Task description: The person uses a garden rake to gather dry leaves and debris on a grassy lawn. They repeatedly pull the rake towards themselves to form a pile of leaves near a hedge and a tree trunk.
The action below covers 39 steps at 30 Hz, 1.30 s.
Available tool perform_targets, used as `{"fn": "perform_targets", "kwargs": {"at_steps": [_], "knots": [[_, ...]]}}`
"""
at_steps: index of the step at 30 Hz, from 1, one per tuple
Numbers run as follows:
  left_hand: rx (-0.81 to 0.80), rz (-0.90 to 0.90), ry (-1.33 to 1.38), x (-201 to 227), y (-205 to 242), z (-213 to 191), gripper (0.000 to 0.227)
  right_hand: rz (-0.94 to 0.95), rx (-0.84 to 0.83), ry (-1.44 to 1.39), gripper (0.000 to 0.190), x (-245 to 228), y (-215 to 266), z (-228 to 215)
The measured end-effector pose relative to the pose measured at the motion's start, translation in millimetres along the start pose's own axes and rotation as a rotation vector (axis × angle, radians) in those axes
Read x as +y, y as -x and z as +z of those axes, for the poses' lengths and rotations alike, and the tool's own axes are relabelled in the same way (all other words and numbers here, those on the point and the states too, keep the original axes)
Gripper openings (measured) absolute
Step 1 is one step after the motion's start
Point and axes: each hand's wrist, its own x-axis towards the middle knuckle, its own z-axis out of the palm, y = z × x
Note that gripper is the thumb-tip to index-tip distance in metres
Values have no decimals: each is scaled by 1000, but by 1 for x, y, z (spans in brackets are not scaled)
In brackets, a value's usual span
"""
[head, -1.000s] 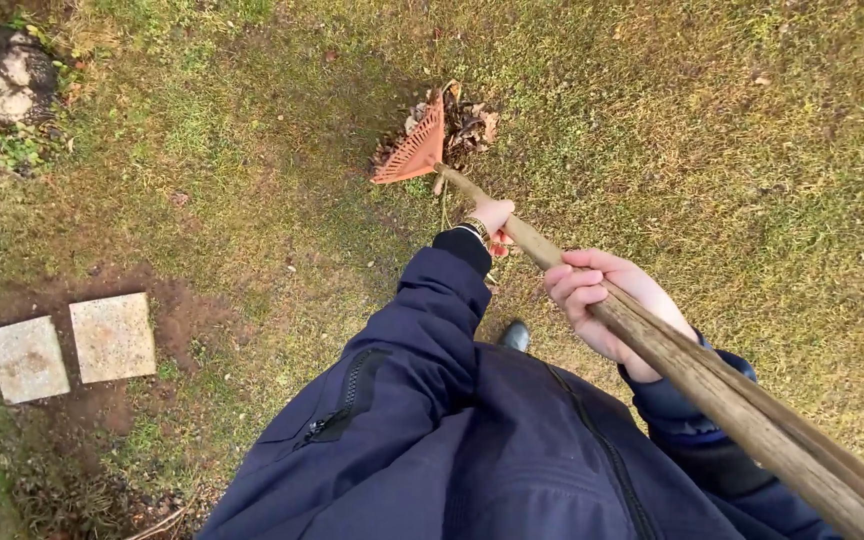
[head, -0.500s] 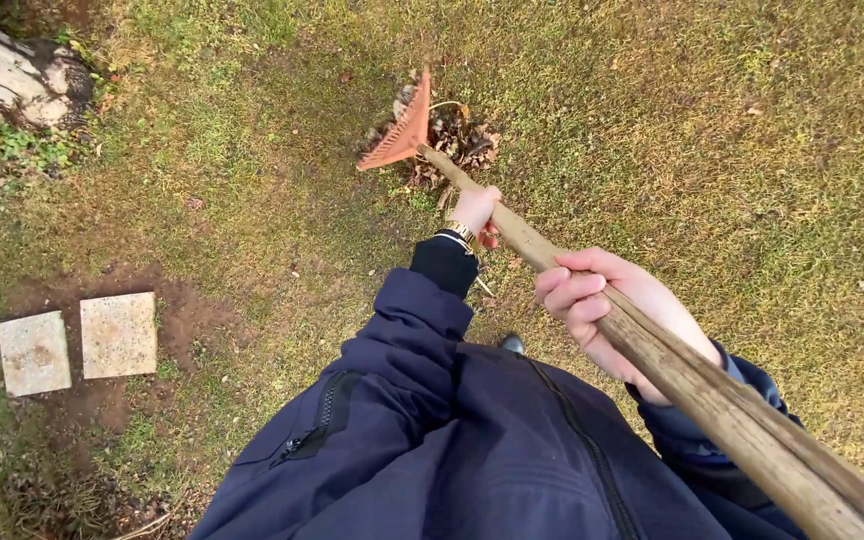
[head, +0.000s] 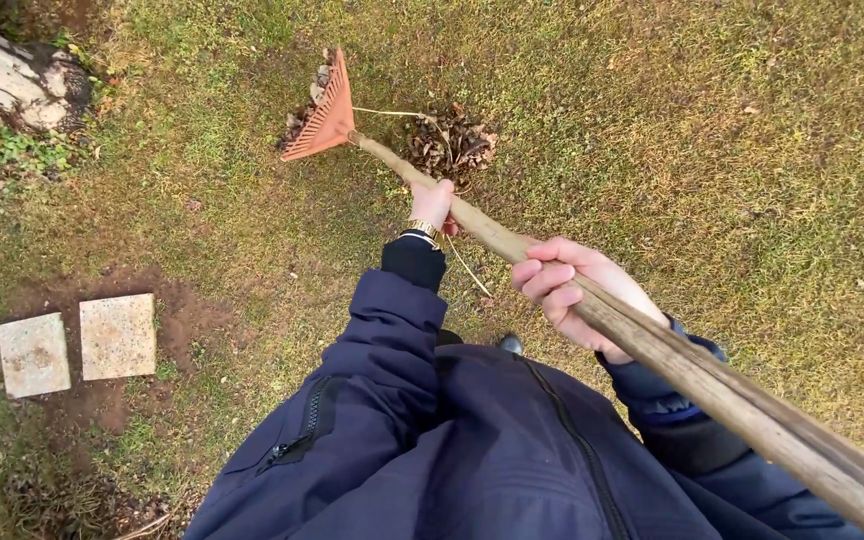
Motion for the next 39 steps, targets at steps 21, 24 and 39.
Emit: {"fn": "perform_targets", "kwargs": {"at_steps": [21,24,39], "knots": [[-142,-104,-25,-74,3,89,65,-119,120,0,47,-9,34,-28],[-99,-76,-9,-84,-13,73,67,-76,132,11,29,-4,19,-35],[238,-207,460,-117,-71,-45,87,244,-13,-44,26,-2,-141,-40]]}}
